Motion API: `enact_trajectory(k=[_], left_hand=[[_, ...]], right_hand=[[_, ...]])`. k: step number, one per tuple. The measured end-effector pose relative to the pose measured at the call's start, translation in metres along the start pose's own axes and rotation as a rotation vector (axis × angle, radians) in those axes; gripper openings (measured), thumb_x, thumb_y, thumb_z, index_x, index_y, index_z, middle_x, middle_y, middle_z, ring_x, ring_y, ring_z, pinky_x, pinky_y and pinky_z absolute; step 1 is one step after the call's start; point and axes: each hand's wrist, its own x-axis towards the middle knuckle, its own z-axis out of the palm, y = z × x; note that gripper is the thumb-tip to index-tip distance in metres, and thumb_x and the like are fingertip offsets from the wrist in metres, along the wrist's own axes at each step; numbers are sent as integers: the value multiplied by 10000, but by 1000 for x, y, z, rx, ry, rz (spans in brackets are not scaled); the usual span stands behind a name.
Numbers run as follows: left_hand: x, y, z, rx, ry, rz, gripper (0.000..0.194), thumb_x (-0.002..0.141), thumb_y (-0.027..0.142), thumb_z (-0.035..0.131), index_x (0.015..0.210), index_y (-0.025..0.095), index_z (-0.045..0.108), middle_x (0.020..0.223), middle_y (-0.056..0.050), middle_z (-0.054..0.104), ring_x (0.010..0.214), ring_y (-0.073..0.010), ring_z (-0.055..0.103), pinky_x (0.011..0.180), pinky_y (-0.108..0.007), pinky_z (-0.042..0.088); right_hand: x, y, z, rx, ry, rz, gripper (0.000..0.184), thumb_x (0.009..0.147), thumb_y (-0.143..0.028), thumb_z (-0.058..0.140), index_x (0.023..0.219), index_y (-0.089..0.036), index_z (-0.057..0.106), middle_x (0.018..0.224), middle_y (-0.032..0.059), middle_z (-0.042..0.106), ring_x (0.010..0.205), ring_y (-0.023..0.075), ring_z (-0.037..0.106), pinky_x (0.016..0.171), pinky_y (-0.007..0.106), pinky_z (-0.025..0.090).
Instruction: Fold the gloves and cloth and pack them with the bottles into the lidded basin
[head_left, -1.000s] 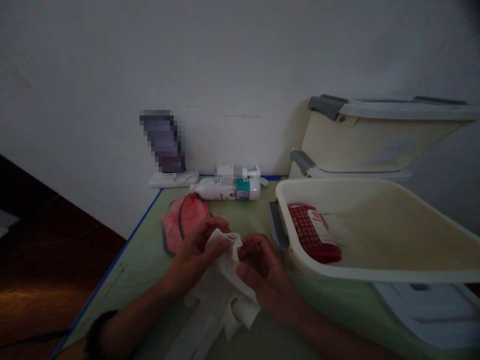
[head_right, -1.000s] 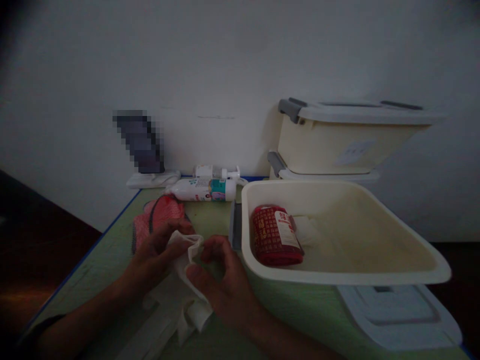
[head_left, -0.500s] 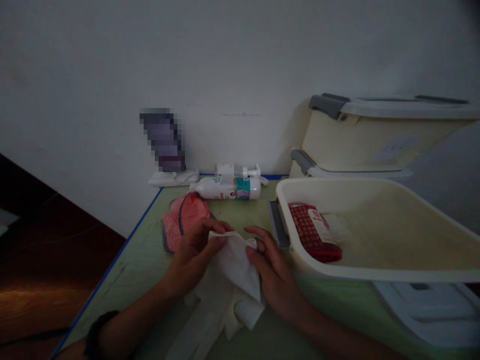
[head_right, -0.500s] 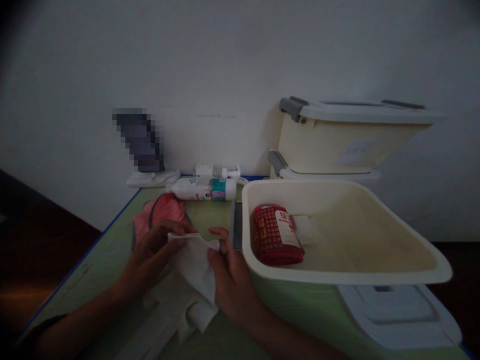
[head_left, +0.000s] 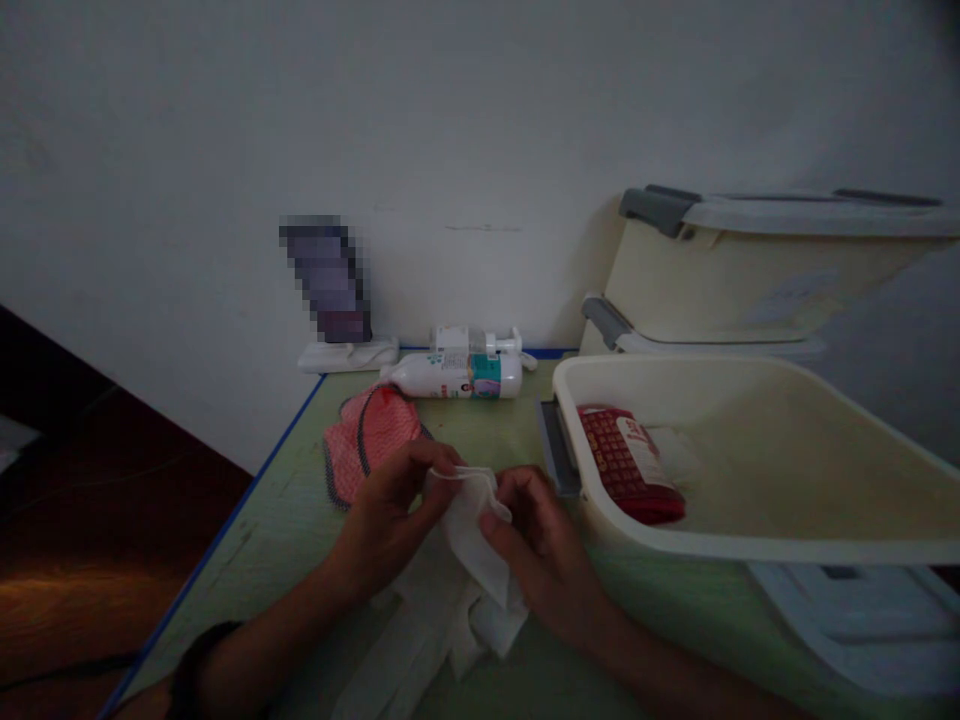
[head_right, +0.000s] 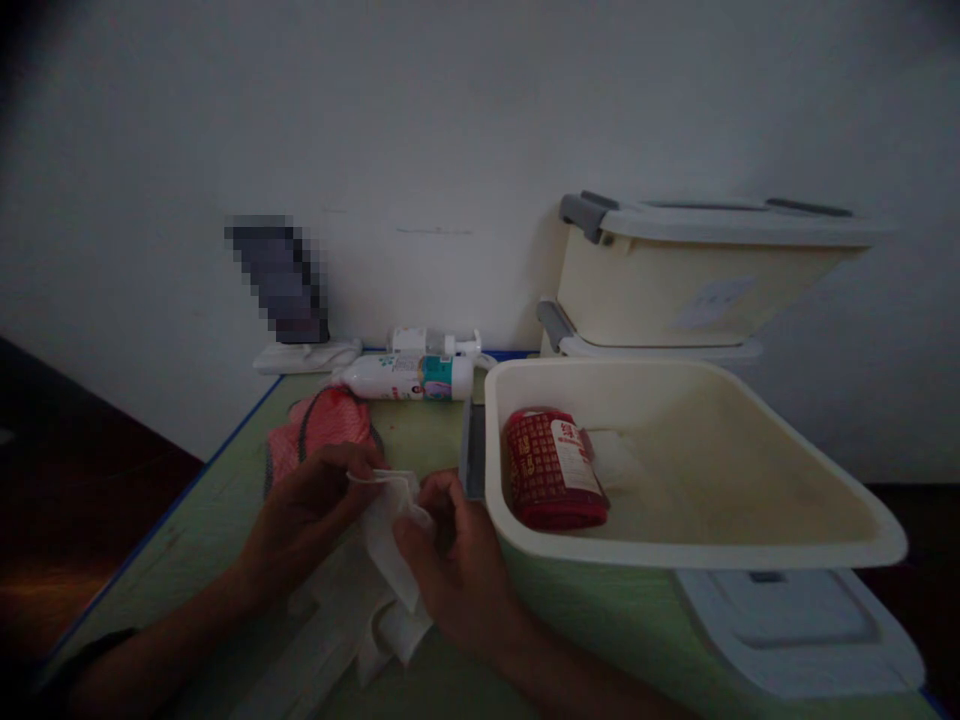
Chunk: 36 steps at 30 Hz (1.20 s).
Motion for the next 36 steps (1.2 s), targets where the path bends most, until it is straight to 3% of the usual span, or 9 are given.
enact_trajectory(k=[5, 11, 16, 21, 28, 36], left_hand=[[1, 5, 0, -10, 58, 102, 212, 786, 4, 543, 848, 208, 543, 862, -3, 578, 800, -109, 566, 688, -186, 471], [-1, 12, 0, -74, 92, 72, 189, 793, 20, 540, 832, 206, 546, 877, -6, 600, 798, -114, 581, 660, -190, 477], [-1, 12, -1, -126, 143, 44, 102, 826, 102, 535, 791, 198, 538, 849, -24, 624, 758, -134, 574, 624, -214, 462], [-1, 9, -3, -110, 197, 25, 49, 815, 189, 582, 785, 198, 544, 833, -34, 607, 742, -153, 560, 616, -238, 452], [-3, 14, -4, -37, 80, 123, 75, 849, 208, 557, 785, 202, 595, 817, -47, 623, 776, -168, 575, 642, -251, 450], [-2, 15, -6, 79, -82, 268, 106, 868, 192, 523, 797, 196, 600, 867, -81, 658, 794, -196, 609, 699, -326, 472]], right_hand=[[1, -4, 0, -75, -36, -62, 127, 819, -231, 533, 743, -210, 434, 761, -13, 453, 675, 124, 444, 595, 252, 372], [1, -1, 2, -52, 2, -4, 158, 859, -260, 497, 738, -216, 404, 784, -9, 514, 687, 117, 487, 598, 238, 392], [-3, -5, 1, -197, 6, -161, 145, 809, -141, 501, 758, -221, 391, 809, -5, 489, 767, 137, 489, 686, 273, 404], [-9, -7, 1, -254, -35, -241, 210, 801, -135, 506, 949, -245, 407, 892, 10, 464, 831, 157, 481, 731, 304, 416], [-10, -11, 2, -365, -27, -363, 273, 778, -111, 527, 970, -248, 388, 914, 13, 407, 840, 160, 449, 730, 312, 413], [-7, -15, 1, -431, -75, -360, 271, 832, -92, 499, 1036, -270, 474, 962, 16, 416, 869, 140, 469, 770, 287, 427]])
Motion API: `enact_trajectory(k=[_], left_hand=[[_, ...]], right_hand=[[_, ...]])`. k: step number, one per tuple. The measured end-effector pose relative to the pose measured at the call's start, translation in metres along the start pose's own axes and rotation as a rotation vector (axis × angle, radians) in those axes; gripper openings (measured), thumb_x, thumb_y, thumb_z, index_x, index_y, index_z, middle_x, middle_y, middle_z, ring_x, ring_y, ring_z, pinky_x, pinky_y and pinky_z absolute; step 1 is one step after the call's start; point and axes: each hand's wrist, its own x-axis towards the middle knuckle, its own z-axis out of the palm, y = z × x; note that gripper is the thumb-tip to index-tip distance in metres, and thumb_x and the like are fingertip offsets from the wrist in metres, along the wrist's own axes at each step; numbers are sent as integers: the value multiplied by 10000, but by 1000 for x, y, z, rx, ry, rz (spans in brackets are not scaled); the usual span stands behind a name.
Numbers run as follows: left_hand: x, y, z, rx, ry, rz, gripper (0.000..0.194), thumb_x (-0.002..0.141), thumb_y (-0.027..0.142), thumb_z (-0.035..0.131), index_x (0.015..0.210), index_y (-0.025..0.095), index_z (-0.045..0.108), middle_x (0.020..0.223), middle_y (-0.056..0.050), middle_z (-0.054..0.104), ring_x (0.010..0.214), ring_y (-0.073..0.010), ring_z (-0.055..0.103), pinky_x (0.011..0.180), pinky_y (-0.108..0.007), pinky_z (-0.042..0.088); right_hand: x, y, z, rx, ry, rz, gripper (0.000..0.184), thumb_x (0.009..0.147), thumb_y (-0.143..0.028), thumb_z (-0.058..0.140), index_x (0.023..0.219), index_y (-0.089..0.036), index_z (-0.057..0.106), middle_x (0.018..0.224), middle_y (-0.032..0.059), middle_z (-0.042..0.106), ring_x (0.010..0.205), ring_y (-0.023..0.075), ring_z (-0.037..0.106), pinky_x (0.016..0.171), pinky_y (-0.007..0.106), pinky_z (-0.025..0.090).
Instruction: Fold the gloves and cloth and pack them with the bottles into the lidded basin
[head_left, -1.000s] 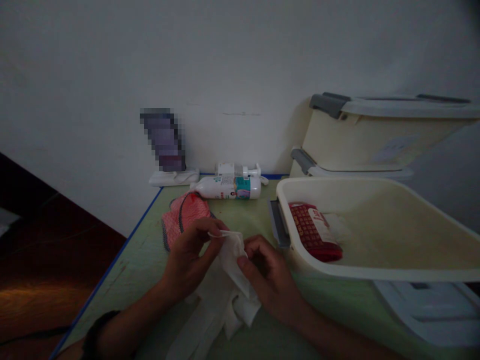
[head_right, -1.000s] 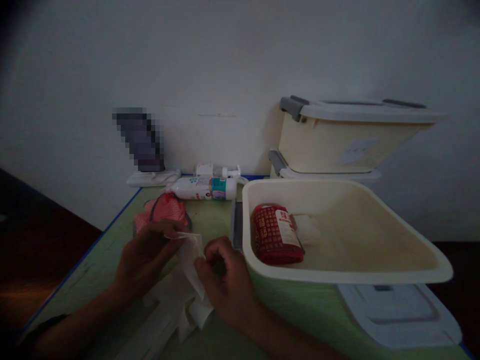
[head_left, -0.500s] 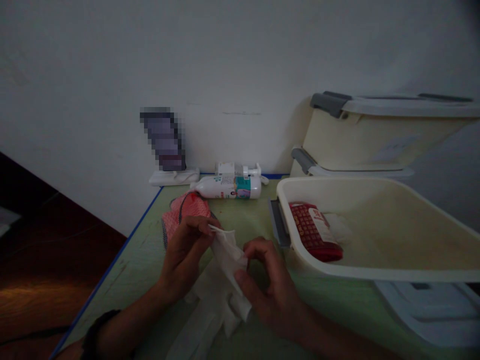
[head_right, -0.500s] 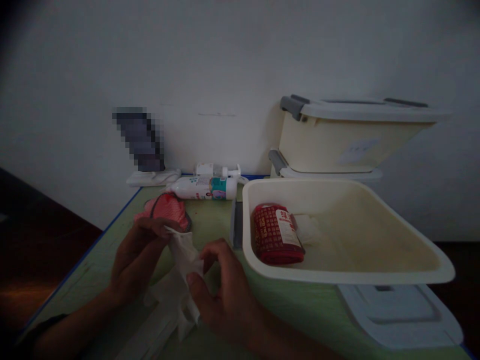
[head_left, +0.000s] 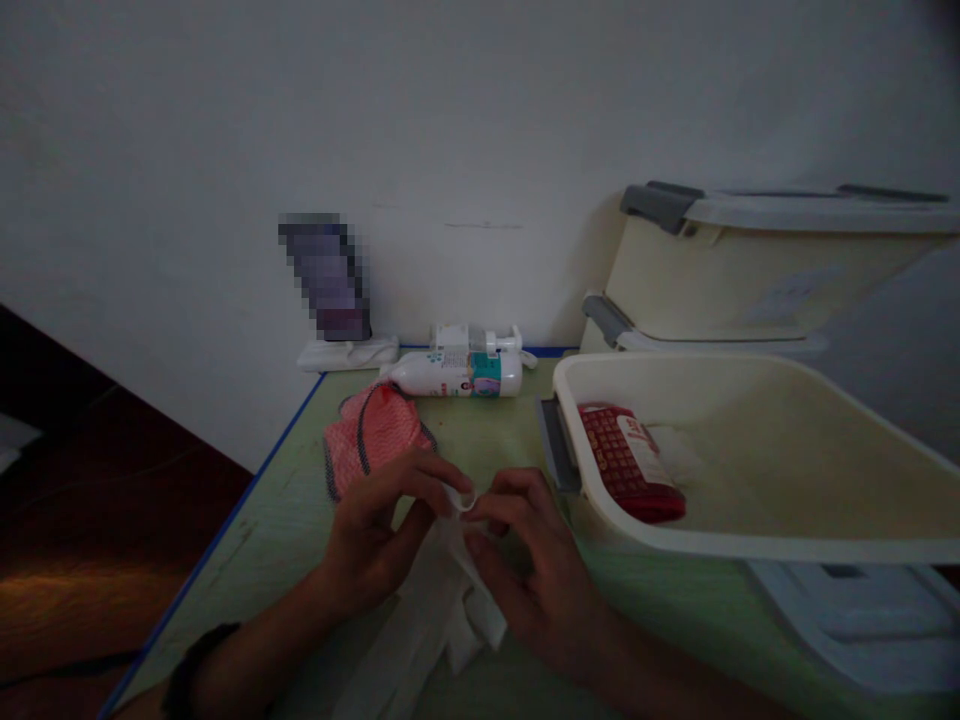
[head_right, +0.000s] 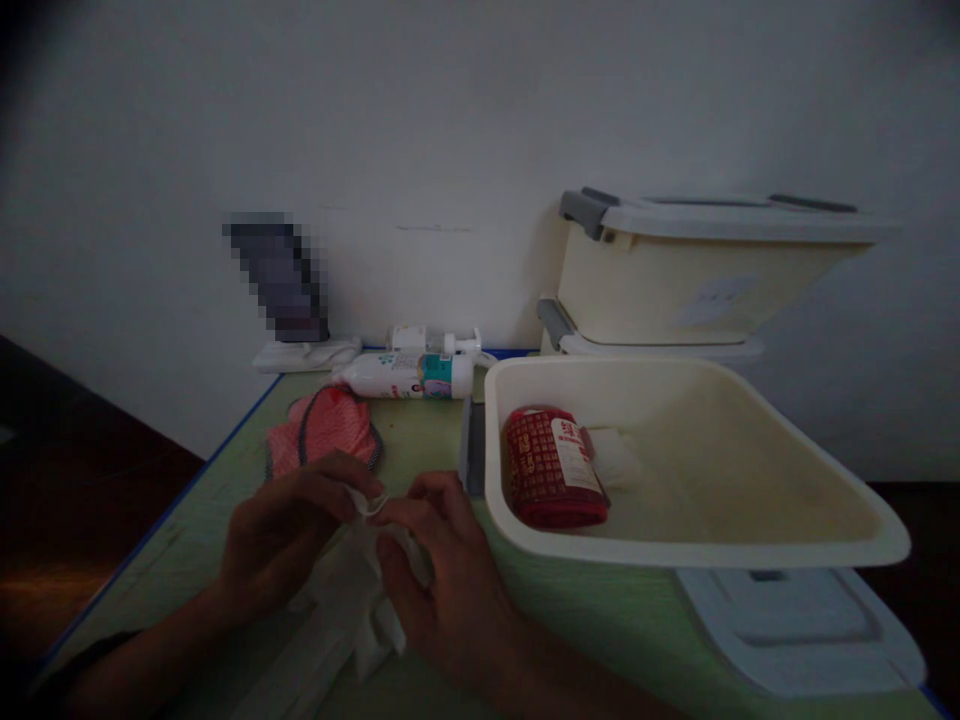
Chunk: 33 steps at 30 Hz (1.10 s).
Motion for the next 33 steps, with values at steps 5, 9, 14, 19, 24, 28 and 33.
enact_trajectory(k=[5, 9, 14, 19, 24, 28, 33], left_hand=[[1, 1, 2, 7, 71, -47, 76, 839, 136, 548, 809, 197, 582, 837, -72, 664, 792, -191, 626, 675, -310, 488], [1, 2, 5, 3, 111, -61, 121, 810, 81, 563, 829, 200, 576, 826, -52, 655, 791, -173, 620, 694, -289, 485], [0, 0, 6, -12, 174, -97, 109, 805, 93, 571, 853, 191, 566, 804, -44, 630, 783, -167, 605, 707, -281, 489], [1, -1, 6, -43, 254, -162, 62, 813, 144, 582, 855, 190, 576, 777, -28, 599, 760, -155, 583, 695, -268, 484], [3, 0, 7, -112, 253, -184, 95, 782, 157, 632, 837, 186, 560, 761, -27, 616, 739, -153, 591, 658, -259, 498], [3, 1, 8, -107, 199, -159, 93, 787, 119, 610, 827, 186, 559, 776, -30, 609, 753, -148, 594, 669, -254, 504], [3, -1, 7, -89, 128, -100, 162, 769, 57, 598, 850, 191, 559, 789, -24, 584, 744, -137, 579, 656, -235, 489]], right_hand=[[1, 1, 0, -32, -20, 33, 307, 833, -108, 515, 1094, -266, 494, 1033, 42, 435, 939, 161, 489, 823, 314, 436], [1, 1, -1, 3, -38, 44, 182, 821, -91, 504, 933, -233, 531, 1005, 45, 462, 989, 173, 500, 855, 318, 425], [0, 0, -6, 119, -74, 67, 186, 797, -58, 449, 890, -217, 480, 1043, 50, 484, 993, 175, 498, 835, 320, 409], [-2, -3, -8, 231, -121, 46, 99, 834, -123, 408, 837, -215, 443, 1039, 43, 479, 974, 172, 491, 828, 323, 396], [-3, -3, -2, 224, -36, 89, 139, 840, -156, 457, 948, -232, 412, 979, 48, 478, 923, 174, 491, 805, 330, 413], [-1, 1, 0, 137, 34, 85, 112, 842, -191, 495, 931, -233, 442, 879, 21, 470, 822, 158, 479, 736, 301, 415], [2, 2, -1, 71, 37, 79, 118, 794, -190, 580, 832, -222, 473, 797, -7, 458, 740, 140, 461, 651, 267, 398]])
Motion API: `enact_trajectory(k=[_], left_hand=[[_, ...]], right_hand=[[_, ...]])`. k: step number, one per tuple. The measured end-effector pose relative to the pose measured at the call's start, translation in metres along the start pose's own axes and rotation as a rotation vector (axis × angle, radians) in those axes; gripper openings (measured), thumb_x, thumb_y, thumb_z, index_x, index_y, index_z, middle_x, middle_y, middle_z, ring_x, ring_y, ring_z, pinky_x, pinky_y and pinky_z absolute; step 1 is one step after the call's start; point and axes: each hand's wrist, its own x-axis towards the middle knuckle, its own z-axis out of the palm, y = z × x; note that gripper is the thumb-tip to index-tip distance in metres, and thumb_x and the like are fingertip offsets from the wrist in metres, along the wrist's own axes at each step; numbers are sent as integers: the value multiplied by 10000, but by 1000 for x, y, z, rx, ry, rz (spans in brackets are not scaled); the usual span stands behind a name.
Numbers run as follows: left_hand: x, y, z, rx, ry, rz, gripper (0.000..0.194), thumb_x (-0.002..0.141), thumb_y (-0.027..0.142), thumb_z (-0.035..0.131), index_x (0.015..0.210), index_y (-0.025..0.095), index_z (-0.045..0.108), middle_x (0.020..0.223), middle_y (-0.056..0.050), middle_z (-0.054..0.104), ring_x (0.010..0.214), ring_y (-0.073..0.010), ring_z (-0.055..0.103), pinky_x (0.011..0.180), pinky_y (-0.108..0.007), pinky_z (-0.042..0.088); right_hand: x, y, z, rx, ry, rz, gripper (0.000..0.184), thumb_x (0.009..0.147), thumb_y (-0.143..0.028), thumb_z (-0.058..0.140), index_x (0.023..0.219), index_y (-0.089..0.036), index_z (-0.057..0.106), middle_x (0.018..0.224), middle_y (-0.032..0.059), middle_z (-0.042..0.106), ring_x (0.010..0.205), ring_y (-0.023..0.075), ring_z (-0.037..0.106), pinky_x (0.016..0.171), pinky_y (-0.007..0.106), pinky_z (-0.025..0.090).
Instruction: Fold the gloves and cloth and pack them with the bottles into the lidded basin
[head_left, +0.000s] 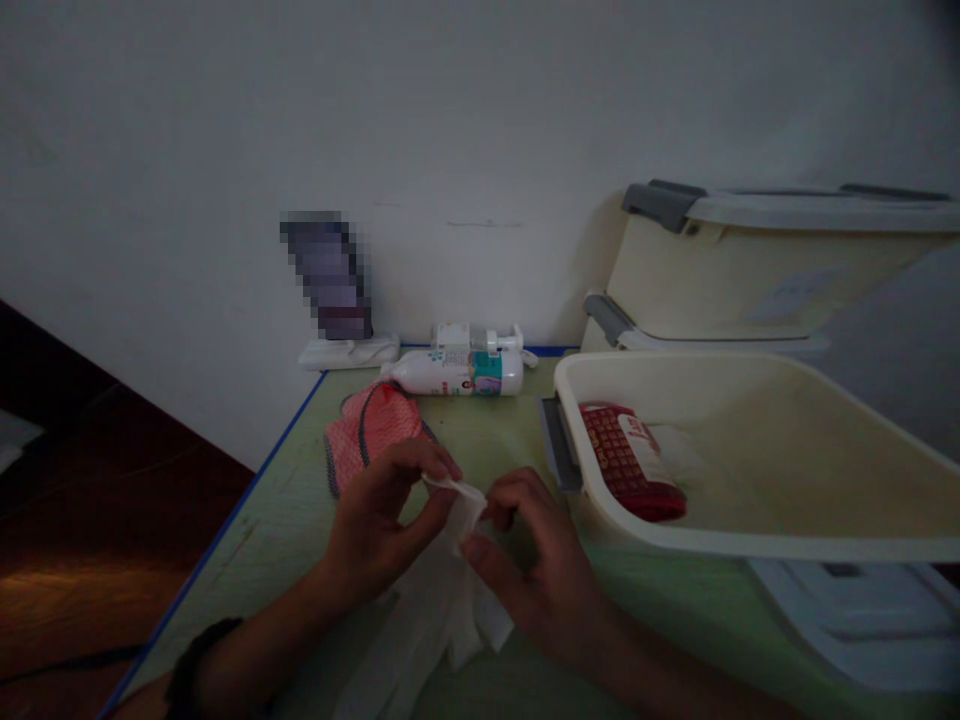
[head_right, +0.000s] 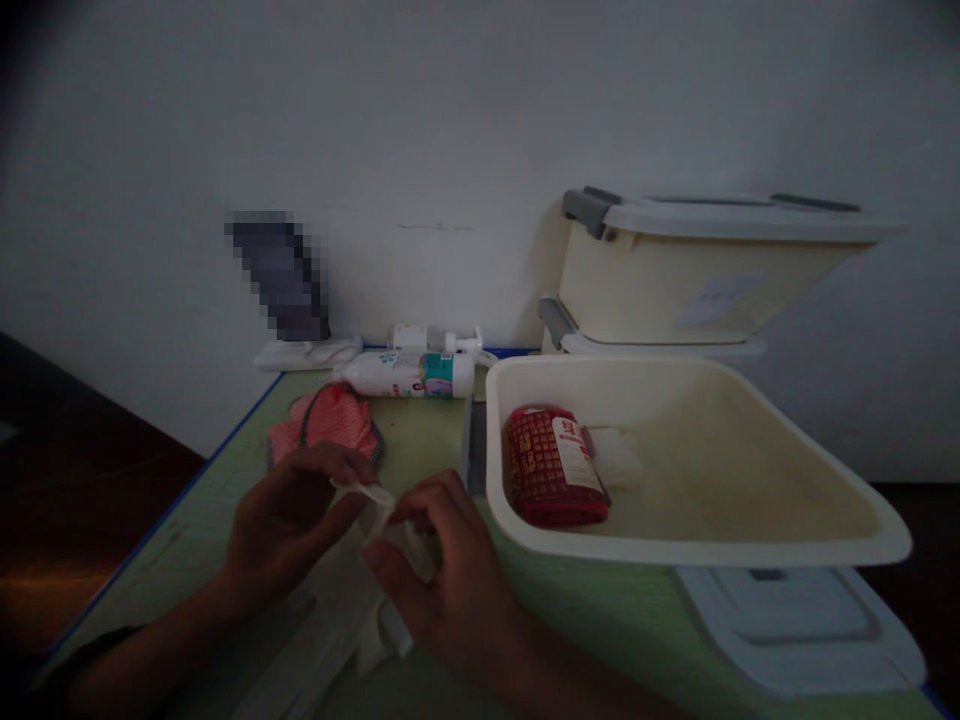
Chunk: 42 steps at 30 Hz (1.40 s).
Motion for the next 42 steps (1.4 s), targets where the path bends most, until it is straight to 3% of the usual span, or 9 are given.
enact_trajectory(k=[7, 12, 15, 19, 22, 28, 34, 39, 42], left_hand=[[-1, 1, 1, -19, 82, -54, 188, 776, 45, 593, 889, 191, 554, 817, -23, 606, 791, -137, 592, 715, -247, 492], [-2, 1, 2, -51, 2, -59, 235, 743, 43, 629, 912, 192, 564, 805, -18, 644, 759, -139, 623, 696, -244, 512], [-2, -2, 2, -63, 33, -33, 261, 714, 24, 650, 899, 191, 574, 809, -12, 634, 784, -131, 615, 724, -231, 511], [-1, -2, 3, -94, 109, -141, 220, 726, 38, 648, 868, 185, 566, 799, -4, 621, 752, -118, 603, 689, -211, 500], [-1, 0, 2, -153, 127, -219, 215, 728, 60, 655, 870, 193, 564, 795, 7, 607, 729, -108, 583, 652, -195, 481], [-5, -4, -3, -241, 59, -252, 163, 714, 97, 634, 836, 192, 583, 745, 6, 554, 668, -115, 509, 571, -198, 414], [-4, -10, -5, -378, -16, -246, 70, 696, 106, 566, 729, 168, 568, 673, 0, 507, 631, -129, 467, 553, -234, 370], [3, -11, -5, -448, 101, -267, 73, 672, 115, 586, 708, 175, 563, 674, 6, 515, 658, -136, 488, 598, -253, 393], [7, -10, -5, -468, 191, -305, 76, 658, 120, 594, 703, 175, 566, 691, 0, 530, 695, -145, 507, 634, -265, 405]], right_hand=[[-1, 1, 3, 63, -17, 71, 103, 800, -138, 529, 779, -210, 459, 773, -10, 467, 720, 131, 477, 645, 269, 404], [-3, 4, 3, 96, -20, 110, 109, 813, -223, 558, 874, -208, 469, 783, -14, 463, 714, 131, 478, 652, 276, 411], [-3, 4, 4, 98, -27, 129, 31, 854, -227, 504, 861, -206, 482, 789, -10, 483, 715, 125, 486, 646, 265, 406], [-4, 3, 5, 120, -26, 214, 35, 886, -234, 447, 878, -207, 468, 744, -20, 499, 684, 120, 491, 627, 257, 399], [-3, 3, 4, 75, 4, 173, 53, 834, -191, 497, 819, -207, 449, 742, -21, 478, 702, 125, 468, 641, 259, 384], [-1, 2, 3, 3, 41, 70, 152, 749, -97, 507, 736, -210, 405, 702, -36, 404, 658, 114, 407, 586, 235, 336], [-5, 1, 5, 22, -104, 211, 150, 812, -219, 531, 730, -214, 406, 601, -67, 349, 525, 94, 358, 472, 222, 278], [-4, 2, 4, 16, -128, 181, 46, 844, -178, 482, 829, -202, 446, 722, -29, 431, 603, 103, 416, 516, 226, 329], [-2, 2, 4, 14, -76, 109, 146, 796, -67, 459, 849, -201, 431, 874, 9, 443, 724, 116, 442, 605, 240, 369]])
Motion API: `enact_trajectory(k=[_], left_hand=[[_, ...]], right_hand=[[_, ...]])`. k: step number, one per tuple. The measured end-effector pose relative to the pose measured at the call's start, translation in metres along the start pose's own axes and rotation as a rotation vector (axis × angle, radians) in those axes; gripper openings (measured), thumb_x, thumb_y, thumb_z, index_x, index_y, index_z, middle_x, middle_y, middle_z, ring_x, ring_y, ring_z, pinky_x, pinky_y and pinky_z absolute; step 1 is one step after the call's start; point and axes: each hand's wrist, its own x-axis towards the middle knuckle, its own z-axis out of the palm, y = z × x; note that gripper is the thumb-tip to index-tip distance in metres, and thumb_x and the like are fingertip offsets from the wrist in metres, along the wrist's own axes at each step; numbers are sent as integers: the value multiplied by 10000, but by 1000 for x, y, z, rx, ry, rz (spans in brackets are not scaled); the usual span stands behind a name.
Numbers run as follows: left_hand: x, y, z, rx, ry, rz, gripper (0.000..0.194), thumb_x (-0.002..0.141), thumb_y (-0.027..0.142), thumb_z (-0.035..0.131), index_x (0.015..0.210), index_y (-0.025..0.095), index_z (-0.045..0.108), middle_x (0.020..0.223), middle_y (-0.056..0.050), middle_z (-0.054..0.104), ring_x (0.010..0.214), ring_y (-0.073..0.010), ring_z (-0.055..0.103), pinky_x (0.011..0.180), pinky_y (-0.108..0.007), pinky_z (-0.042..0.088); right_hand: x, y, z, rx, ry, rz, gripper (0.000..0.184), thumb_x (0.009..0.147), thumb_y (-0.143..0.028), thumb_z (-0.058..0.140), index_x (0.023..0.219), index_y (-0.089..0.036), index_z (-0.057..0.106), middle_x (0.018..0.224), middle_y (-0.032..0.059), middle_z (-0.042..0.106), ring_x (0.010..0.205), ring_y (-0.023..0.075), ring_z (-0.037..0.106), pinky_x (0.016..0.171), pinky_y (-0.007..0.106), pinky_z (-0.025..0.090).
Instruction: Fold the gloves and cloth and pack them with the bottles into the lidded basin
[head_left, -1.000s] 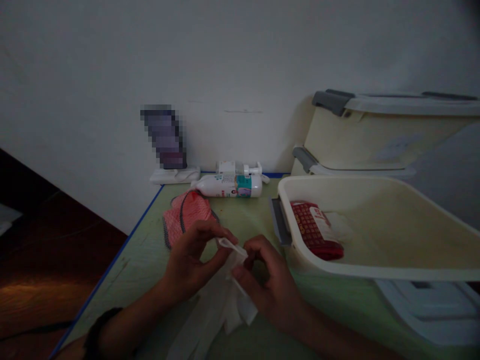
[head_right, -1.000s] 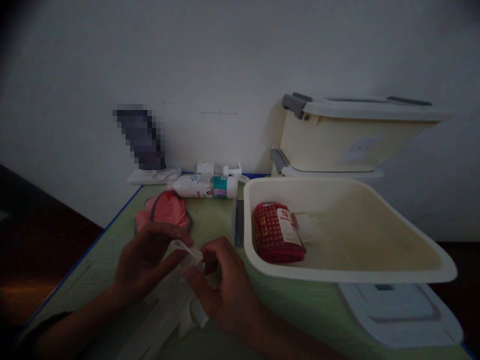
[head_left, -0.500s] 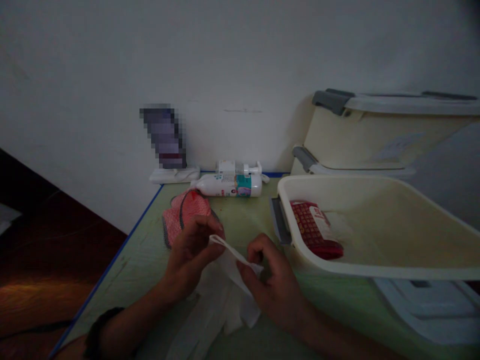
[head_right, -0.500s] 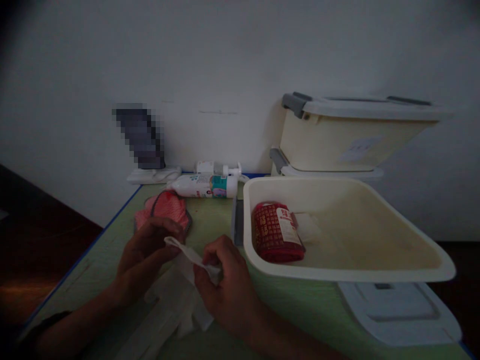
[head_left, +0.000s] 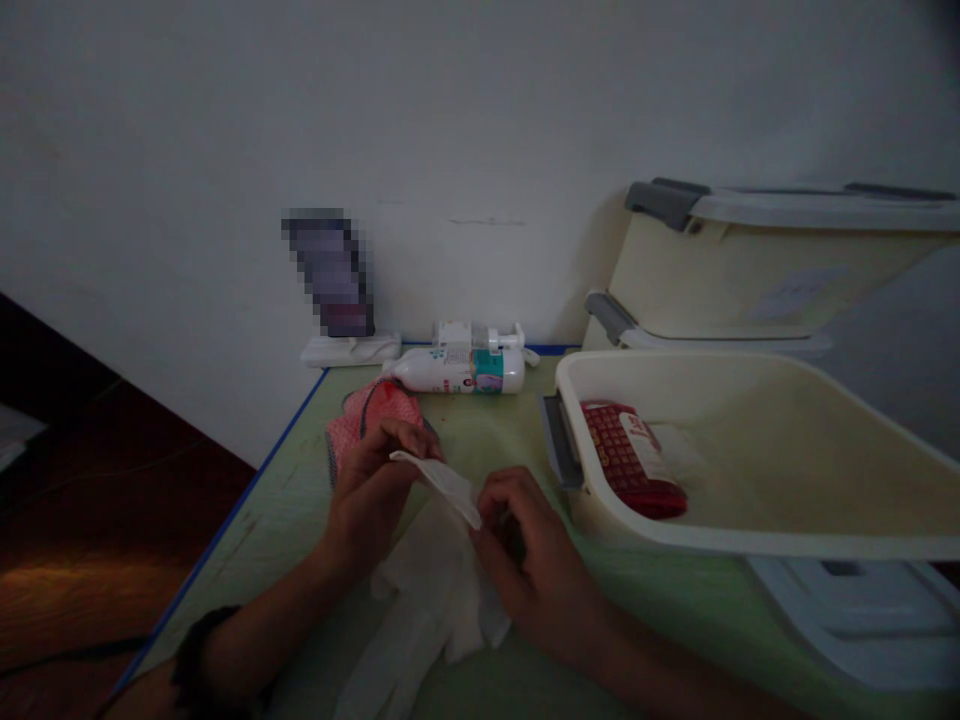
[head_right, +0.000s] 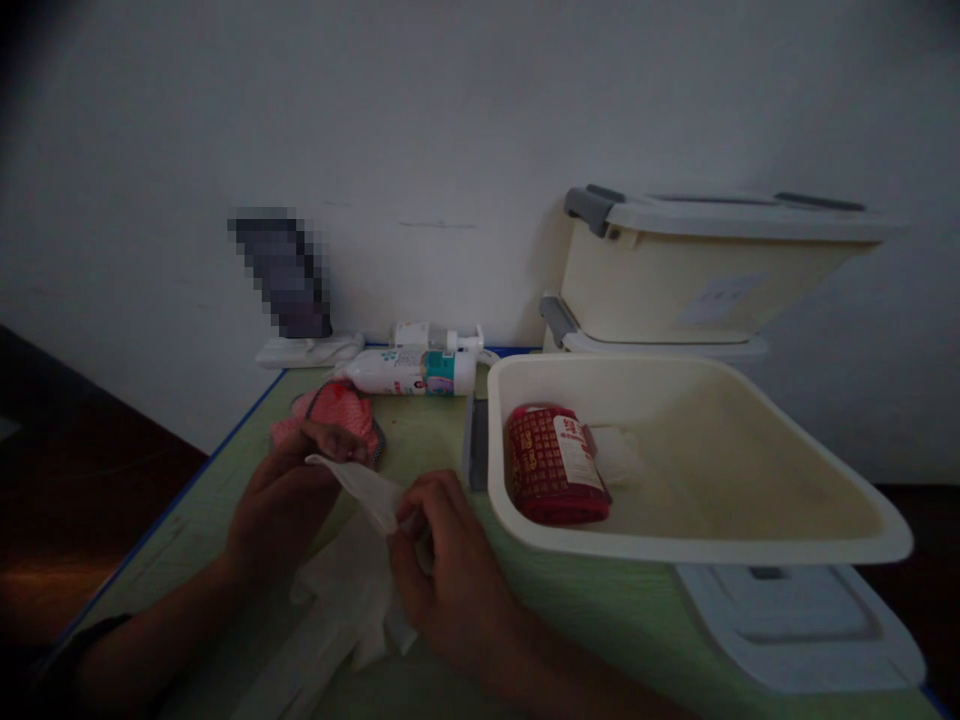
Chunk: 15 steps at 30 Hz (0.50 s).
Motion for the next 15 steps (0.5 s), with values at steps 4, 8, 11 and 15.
enact_trajectory(k=[4, 8, 11, 15], left_hand=[[1, -2, -2, -26, -4, -36, 82, 676, 145, 612, 731, 179, 562, 720, 0, 533, 734, -153, 522, 661, -268, 421], [-3, -7, -5, 49, -157, -66, 126, 761, 217, 609, 859, 207, 532, 798, 7, 501, 715, -128, 496, 609, -231, 412], [-8, -5, -3, 217, -241, -66, 292, 785, 243, 622, 1028, 257, 459, 927, -3, 487, 800, -143, 515, 644, -241, 433], [-9, 1, 2, 449, -260, -60, 341, 756, 210, 668, 1033, 240, 471, 895, -11, 523, 783, -147, 543, 636, -241, 440]], right_hand=[[-1, 0, 1, 54, 51, -22, 143, 834, -79, 414, 878, -214, 406, 856, 0, 426, 762, 129, 433, 667, 262, 378], [-2, 0, 2, 94, 91, 3, 91, 897, -145, 379, 912, -234, 378, 871, -2, 437, 792, 130, 441, 693, 260, 384], [-3, 0, 3, 108, 117, 5, 89, 912, -159, 370, 930, -245, 374, 893, -1, 447, 843, 132, 452, 721, 259, 387], [-4, 0, 2, 103, 109, 4, 132, 913, -151, 378, 986, -259, 388, 896, -9, 449, 863, 131, 452, 744, 258, 383]])
